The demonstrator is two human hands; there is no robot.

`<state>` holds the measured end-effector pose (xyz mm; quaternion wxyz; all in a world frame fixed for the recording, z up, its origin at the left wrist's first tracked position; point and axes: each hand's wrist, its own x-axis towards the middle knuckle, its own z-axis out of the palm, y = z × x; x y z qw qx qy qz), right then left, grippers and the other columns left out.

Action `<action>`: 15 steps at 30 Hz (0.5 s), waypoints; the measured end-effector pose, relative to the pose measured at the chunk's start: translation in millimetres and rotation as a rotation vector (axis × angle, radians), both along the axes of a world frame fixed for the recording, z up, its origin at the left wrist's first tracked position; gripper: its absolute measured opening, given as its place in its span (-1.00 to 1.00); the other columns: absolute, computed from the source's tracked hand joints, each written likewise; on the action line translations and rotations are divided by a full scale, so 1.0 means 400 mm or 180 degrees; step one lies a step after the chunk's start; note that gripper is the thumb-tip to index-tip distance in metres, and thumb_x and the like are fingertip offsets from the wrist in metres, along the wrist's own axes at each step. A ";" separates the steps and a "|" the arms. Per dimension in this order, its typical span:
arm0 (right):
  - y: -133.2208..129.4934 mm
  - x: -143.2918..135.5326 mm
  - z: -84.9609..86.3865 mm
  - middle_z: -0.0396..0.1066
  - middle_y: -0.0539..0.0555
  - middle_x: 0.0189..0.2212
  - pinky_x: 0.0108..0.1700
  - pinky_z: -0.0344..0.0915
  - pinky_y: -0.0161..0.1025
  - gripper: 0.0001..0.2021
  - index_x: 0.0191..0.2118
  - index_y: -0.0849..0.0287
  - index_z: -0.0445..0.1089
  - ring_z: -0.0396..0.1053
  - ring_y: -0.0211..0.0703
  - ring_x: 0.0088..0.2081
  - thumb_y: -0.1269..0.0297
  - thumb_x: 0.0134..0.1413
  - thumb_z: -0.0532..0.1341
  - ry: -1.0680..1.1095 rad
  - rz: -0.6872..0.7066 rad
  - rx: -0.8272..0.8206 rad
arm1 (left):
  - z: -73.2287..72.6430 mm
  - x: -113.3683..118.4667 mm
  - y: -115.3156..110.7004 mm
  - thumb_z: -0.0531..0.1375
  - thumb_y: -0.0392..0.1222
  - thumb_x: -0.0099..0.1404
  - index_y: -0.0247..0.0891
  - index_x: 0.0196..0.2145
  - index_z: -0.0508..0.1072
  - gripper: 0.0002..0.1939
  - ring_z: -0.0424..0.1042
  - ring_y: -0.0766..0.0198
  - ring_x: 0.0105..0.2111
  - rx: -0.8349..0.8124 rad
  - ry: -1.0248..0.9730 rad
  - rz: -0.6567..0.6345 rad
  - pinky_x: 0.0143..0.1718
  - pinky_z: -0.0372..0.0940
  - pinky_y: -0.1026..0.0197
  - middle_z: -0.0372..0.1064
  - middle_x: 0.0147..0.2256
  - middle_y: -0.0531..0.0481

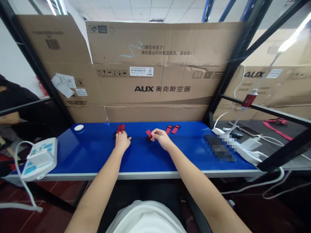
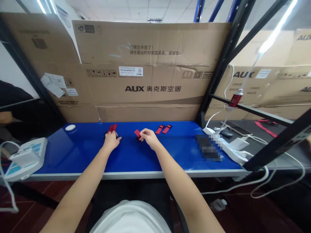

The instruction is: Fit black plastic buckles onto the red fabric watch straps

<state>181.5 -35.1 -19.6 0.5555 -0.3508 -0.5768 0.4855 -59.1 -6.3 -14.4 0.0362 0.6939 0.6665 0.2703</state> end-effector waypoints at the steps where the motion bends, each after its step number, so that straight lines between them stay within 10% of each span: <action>1: 0.002 0.000 -0.001 0.42 0.00 -0.57 -0.38 0.28 -0.23 -0.74 -0.43 0.15 0.33 0.36 -0.21 -0.52 0.08 -0.10 0.32 0.0079 0.0002 -0.0015 | -0.002 -0.001 0.003 0.27 -0.18 0.18 -0.33 -0.25 0.44 -0.79 0.29 -0.16 -0.04 -0.0065 0.0053 -0.0059 -0.03 0.14 -0.01 0.35 -0.17 -0.33; 15: -0.016 -0.011 0.005 0.37 -0.04 -0.57 -0.42 0.24 -0.28 -0.68 -0.42 0.16 0.35 0.30 -0.26 -0.54 0.00 -0.11 0.35 -0.0476 -0.0080 -0.0026 | 0.023 0.039 -0.026 0.42 0.01 -0.02 -0.25 -0.41 0.45 -0.66 0.46 0.14 -0.33 -0.0744 -0.0081 -0.0372 -0.35 0.23 0.23 0.48 -0.36 -0.10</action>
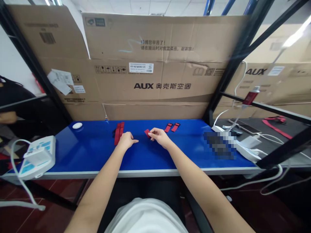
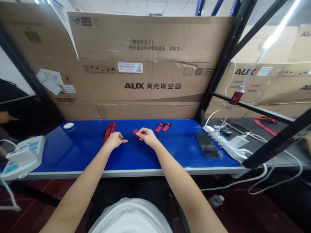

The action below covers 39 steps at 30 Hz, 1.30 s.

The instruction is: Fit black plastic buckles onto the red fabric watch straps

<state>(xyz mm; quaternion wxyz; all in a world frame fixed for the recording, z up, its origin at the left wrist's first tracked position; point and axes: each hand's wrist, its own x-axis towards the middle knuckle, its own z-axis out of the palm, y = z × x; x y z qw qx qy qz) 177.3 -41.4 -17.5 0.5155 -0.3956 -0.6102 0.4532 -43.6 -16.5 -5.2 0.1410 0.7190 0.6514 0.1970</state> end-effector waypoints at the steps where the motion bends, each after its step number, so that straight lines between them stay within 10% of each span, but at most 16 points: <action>1: -0.004 -0.001 0.002 0.35 -0.05 -0.57 -0.44 0.20 -0.29 -0.68 -0.42 0.16 0.36 0.26 -0.28 -0.55 0.00 -0.11 0.34 -0.0146 -0.0013 0.0002 | 0.003 0.007 -0.005 0.42 0.02 -0.03 -0.25 -0.43 0.45 -0.66 0.47 0.13 -0.33 -0.0021 0.0005 -0.0036 -0.36 0.22 0.23 0.49 -0.36 -0.11; 12: -0.001 0.001 -0.008 0.29 -0.06 -0.57 -0.46 0.11 -0.30 -0.70 -0.40 0.17 0.36 0.18 -0.29 -0.53 0.01 -0.08 0.30 -0.0525 0.0045 0.0077 | 0.017 0.055 0.005 0.43 -0.23 -0.07 -0.29 -0.57 0.46 -0.79 0.48 0.09 -0.42 -0.0157 -0.0676 -0.0475 -0.34 0.26 0.16 0.42 -0.57 -0.07; 20: 0.004 0.009 -0.011 0.26 -0.07 -0.60 -0.45 0.10 -0.29 -0.75 -0.39 0.17 0.38 0.15 -0.28 -0.54 0.07 -0.02 0.23 -0.0776 -0.0127 0.0249 | -0.008 0.071 0.018 0.41 -0.17 0.06 -0.39 -0.23 0.55 -0.67 0.48 0.22 -0.27 -0.0847 -0.4049 -0.1209 -0.11 0.35 0.10 0.51 -0.34 -0.14; 27: 0.001 -0.002 -0.006 0.27 -0.05 -0.58 -0.41 0.11 -0.27 -0.85 -0.40 0.17 0.35 0.15 -0.24 -0.52 0.19 0.04 0.17 -0.1057 -0.0234 0.0377 | 0.000 0.066 0.021 0.34 -0.20 0.14 -0.34 -0.22 0.57 -0.76 0.42 0.30 -0.37 -0.0435 -0.3785 -0.0900 -0.39 0.22 0.29 0.54 -0.29 -0.15; 33: 0.034 -0.030 0.041 0.40 0.11 -0.33 -0.15 0.10 -0.13 -0.91 -0.45 0.17 0.35 0.20 -0.05 -0.21 0.44 0.02 0.15 -0.2437 -0.0795 0.1481 | -0.008 0.060 0.024 0.38 -0.38 0.04 -0.37 -0.24 0.54 -0.73 0.47 0.30 -0.39 -0.0634 -0.4049 -0.0507 -0.23 0.38 0.19 0.47 -0.38 -0.07; 39: 0.148 -0.013 0.051 0.32 -0.01 -0.47 -0.30 0.21 -0.24 -0.91 -0.40 0.15 0.27 0.30 -0.20 -0.41 0.35 0.12 0.09 -0.1773 0.0227 0.0645 | -0.002 0.039 0.084 0.41 -0.17 0.06 -0.35 -0.20 0.51 -0.65 0.49 0.27 -0.38 -0.0900 -0.3859 -0.0821 -0.16 0.42 0.12 0.47 -0.36 -0.07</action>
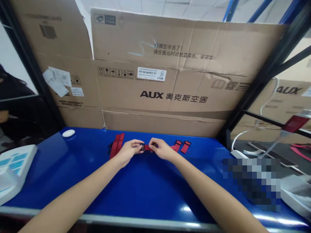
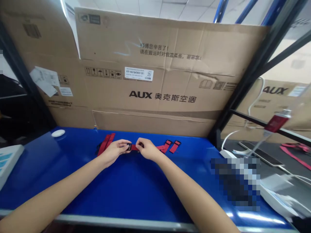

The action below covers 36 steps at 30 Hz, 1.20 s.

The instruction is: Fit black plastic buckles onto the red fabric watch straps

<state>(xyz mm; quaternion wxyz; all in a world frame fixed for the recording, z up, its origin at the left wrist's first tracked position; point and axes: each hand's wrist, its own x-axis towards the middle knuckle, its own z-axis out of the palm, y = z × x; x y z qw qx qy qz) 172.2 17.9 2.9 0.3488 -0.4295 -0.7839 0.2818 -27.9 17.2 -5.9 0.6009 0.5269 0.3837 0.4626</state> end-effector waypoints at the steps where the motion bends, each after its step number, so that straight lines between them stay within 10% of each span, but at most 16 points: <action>1: 0.021 0.004 -0.007 0.31 -0.02 -0.48 -0.35 0.22 -0.25 -0.91 -0.38 0.15 0.27 0.32 -0.22 -0.45 0.31 0.13 0.09 0.0160 0.0080 -0.0282 | 0.002 -0.004 0.016 0.41 -0.13 0.07 -0.35 -0.19 0.52 -0.63 0.49 0.28 -0.37 0.0037 0.0056 -0.0096 -0.15 0.42 0.12 0.47 -0.36 -0.06; 12: 0.159 0.006 -0.038 0.30 -0.03 -0.48 -0.41 0.17 -0.29 -0.85 -0.37 0.14 0.27 0.21 -0.27 -0.50 0.20 0.17 0.12 0.0605 0.0244 -0.0442 | -0.019 0.006 0.173 0.39 -0.04 0.08 -0.33 -0.15 0.53 -0.58 0.51 0.20 -0.29 0.0298 0.0163 -0.0396 -0.12 0.42 0.07 0.50 -0.23 -0.13; 19: 0.146 -0.009 -0.071 0.31 0.02 -0.35 -0.18 0.20 -0.21 -0.87 -0.37 0.13 0.29 0.26 -0.18 -0.29 0.24 0.17 0.12 0.0852 0.0118 -0.0028 | -0.040 0.011 0.161 0.39 -0.08 0.08 -0.33 -0.06 0.51 -0.52 0.53 0.17 -0.30 0.0173 0.0093 -0.0301 -0.12 0.41 0.06 0.51 -0.18 -0.16; 29: 0.087 -0.032 -0.063 0.19 -0.01 -0.40 -0.36 0.18 -0.24 -0.61 -0.21 0.03 0.19 0.20 -0.16 -0.39 0.39 -0.32 0.08 0.2426 0.0065 -0.1335 | -0.023 0.044 0.124 0.43 -0.25 0.00 -0.33 -0.11 0.49 -0.53 0.54 0.13 -0.26 -0.0377 -0.0191 -0.0687 -0.15 0.42 0.09 0.53 -0.21 -0.19; 36: 0.086 -0.047 -0.064 0.25 0.03 -0.28 -0.22 0.26 -0.14 -0.72 -0.27 0.04 0.19 0.27 -0.07 -0.23 0.35 -0.24 0.10 0.2553 0.0325 -0.1447 | -0.026 0.043 0.131 0.42 -0.29 -0.01 -0.34 -0.26 0.52 -0.68 0.51 0.22 -0.29 -0.0438 -0.0265 -0.0674 -0.18 0.40 0.18 0.53 -0.29 -0.10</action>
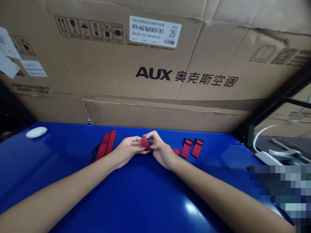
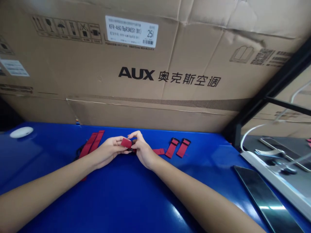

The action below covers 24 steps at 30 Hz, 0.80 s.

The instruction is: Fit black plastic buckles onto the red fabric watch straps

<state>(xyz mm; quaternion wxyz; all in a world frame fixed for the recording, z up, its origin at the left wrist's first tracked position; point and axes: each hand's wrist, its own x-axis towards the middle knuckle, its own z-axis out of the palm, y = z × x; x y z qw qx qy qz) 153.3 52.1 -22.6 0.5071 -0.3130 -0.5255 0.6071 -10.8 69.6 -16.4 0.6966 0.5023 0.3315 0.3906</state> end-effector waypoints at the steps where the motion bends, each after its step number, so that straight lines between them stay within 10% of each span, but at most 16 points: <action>1: 0.001 0.000 -0.003 0.24 0.04 -0.22 -0.17 0.26 -0.13 -0.79 -0.30 0.05 0.21 0.26 -0.06 -0.17 0.32 -0.18 0.14 -0.0109 -0.0034 0.0076 | 0.001 0.000 -0.001 0.42 -0.30 -0.03 -0.34 -0.27 0.53 -0.69 0.51 0.23 -0.30 -0.0023 -0.0011 0.0001 -0.18 0.39 0.18 0.52 -0.30 -0.10; 7: 0.016 0.042 0.009 0.22 0.08 -0.03 0.04 0.16 -0.10 -0.88 -0.46 0.12 0.29 0.18 -0.04 0.06 0.25 -0.01 0.23 -0.0722 -0.0334 0.0546 | 0.004 0.004 -0.012 0.40 -0.26 -0.02 -0.35 -0.27 0.55 -0.70 0.50 0.23 -0.34 0.0157 0.0208 0.0164 -0.19 0.40 0.15 0.53 -0.31 -0.10; 24: -0.015 0.044 0.029 0.21 -0.02 -0.41 -0.40 0.16 -0.26 -0.84 -0.51 0.12 0.16 0.18 -0.27 -0.45 0.36 -0.02 0.18 -0.2174 -0.0686 0.1274 | -0.012 -0.003 -0.027 0.22 -0.13 0.21 -0.26 -0.20 0.56 -0.76 0.53 0.21 -0.38 0.1156 0.1136 0.0497 -0.24 0.43 0.17 0.52 -0.28 -0.07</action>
